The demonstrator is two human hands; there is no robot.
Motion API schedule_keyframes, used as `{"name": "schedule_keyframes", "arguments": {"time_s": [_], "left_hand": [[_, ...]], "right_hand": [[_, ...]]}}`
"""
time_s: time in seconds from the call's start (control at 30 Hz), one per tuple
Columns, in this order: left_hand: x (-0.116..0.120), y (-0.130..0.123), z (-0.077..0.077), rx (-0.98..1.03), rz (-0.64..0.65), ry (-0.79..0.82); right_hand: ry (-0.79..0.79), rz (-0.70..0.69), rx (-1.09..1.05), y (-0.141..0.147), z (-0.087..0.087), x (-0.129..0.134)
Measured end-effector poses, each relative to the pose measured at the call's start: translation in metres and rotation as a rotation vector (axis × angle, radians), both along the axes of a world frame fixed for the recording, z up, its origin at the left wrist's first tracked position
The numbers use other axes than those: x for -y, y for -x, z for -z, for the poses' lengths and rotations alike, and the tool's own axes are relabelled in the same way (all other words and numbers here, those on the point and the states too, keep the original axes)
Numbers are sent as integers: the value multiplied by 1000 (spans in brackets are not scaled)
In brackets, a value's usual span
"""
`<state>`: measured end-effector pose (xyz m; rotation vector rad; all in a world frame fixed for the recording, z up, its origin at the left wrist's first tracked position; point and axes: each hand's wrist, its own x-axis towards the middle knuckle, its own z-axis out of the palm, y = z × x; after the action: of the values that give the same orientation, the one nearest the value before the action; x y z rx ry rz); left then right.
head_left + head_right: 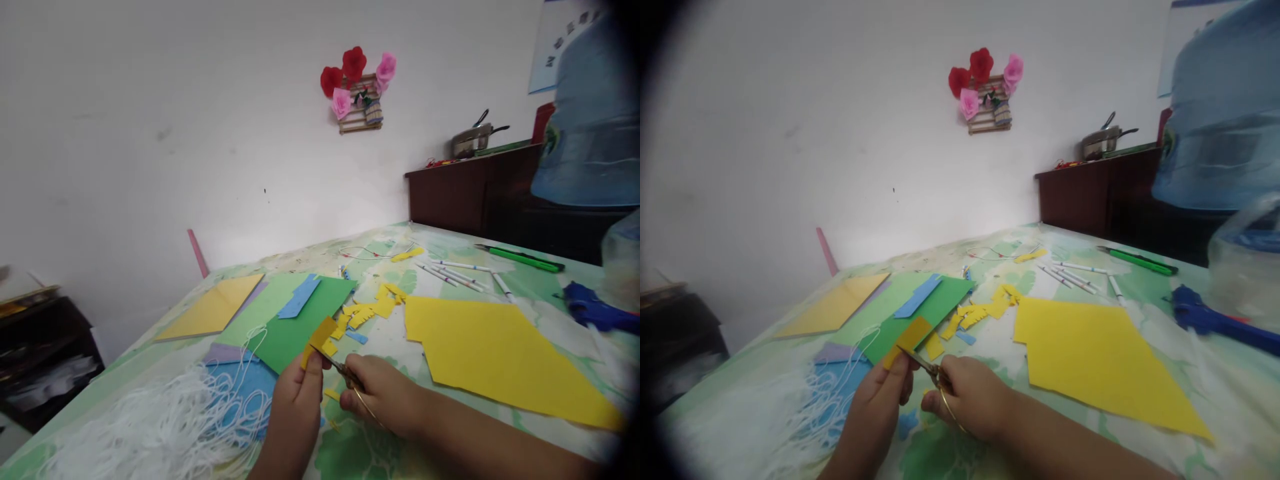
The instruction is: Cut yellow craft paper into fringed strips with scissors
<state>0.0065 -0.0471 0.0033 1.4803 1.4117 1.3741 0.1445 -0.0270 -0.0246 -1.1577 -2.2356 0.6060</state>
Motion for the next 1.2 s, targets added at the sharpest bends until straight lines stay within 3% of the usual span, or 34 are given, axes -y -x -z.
{"name": "schedule_keyframes", "arguments": {"time_s": [0.3,1.1,1.2], "left_hand": [[2,-2,-2,-56,-26,-59],[-3,7,4,-35,-4,91],[-1,6,2,-48,-14,52]], "right_hand": [[3,1,11,2,2,-2],[77,47,29,1,-7,-1],[46,10,18,0,-4,1]]}}
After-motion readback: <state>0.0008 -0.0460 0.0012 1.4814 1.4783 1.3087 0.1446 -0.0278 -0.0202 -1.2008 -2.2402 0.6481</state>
